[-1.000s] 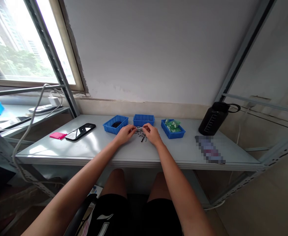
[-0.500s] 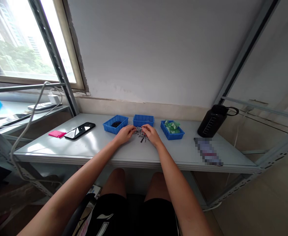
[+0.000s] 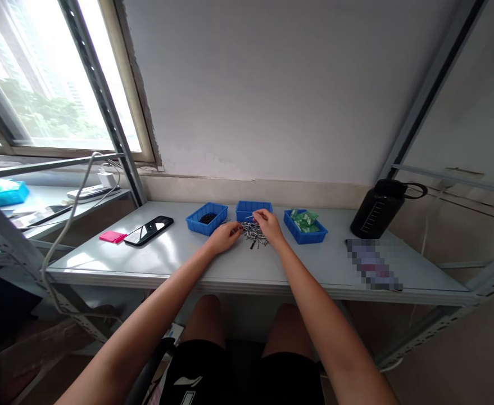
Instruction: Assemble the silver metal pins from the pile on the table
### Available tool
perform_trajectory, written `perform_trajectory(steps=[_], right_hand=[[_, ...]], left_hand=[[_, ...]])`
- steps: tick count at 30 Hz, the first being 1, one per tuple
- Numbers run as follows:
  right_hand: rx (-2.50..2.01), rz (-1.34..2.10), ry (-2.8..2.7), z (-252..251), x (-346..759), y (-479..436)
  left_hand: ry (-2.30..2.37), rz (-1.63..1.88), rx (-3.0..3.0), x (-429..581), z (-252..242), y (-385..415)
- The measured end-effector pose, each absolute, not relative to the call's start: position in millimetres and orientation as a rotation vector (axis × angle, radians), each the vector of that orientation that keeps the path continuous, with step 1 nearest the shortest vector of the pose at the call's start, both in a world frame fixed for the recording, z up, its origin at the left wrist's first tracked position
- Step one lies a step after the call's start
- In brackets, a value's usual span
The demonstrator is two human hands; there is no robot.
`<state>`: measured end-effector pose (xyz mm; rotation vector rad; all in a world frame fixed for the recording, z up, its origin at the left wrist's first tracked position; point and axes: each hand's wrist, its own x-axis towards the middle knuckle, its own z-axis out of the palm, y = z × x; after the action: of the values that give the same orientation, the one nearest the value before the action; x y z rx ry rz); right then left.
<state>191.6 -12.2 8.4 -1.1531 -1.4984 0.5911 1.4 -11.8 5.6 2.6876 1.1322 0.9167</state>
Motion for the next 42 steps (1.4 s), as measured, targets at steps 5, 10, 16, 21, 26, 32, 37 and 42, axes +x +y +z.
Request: perform_trajectory(steps=[5,10,16,21,26,32,37,42], right_hand=[[-1.246,0.467,-1.472,28.5,194.3,24.2],[-1.302,0.285,-1.435,14.8,205.2,17.5],[-1.322,0.215,-1.454,-15.7,217.4,-8.2],[-1.322,0.243,-1.473,-16.5,218.0,-7.7],[-1.312,0.264,-1.496,-13.1,218.1,-9.1],[-1.321,0.278,-1.528,-13.8,218.7,-8.4],[-1.331,0.288,-1.554,-14.8,218.0,-8.2],[-1.343,0.290,-1.566,-14.7,217.4,-8.8]], left_hand=[[1.147,0.821,2.717,0.3,4.6,-12.0],[1.164,0.767,2.739,0.5,3.6,-9.9],[1.168,0.726,2.746,2.1,-1.6,-4.1],[1.185,0.693,2.774,3.1,-4.2,-2.9],[1.186,0.640,2.828,4.4,-5.0,-4.4],[1.145,0.567,2.887,5.7,-4.4,-5.2],[1.166,0.553,2.896,5.6,-5.0,-4.1],[1.219,0.563,2.893,4.1,-4.1,-5.8]])
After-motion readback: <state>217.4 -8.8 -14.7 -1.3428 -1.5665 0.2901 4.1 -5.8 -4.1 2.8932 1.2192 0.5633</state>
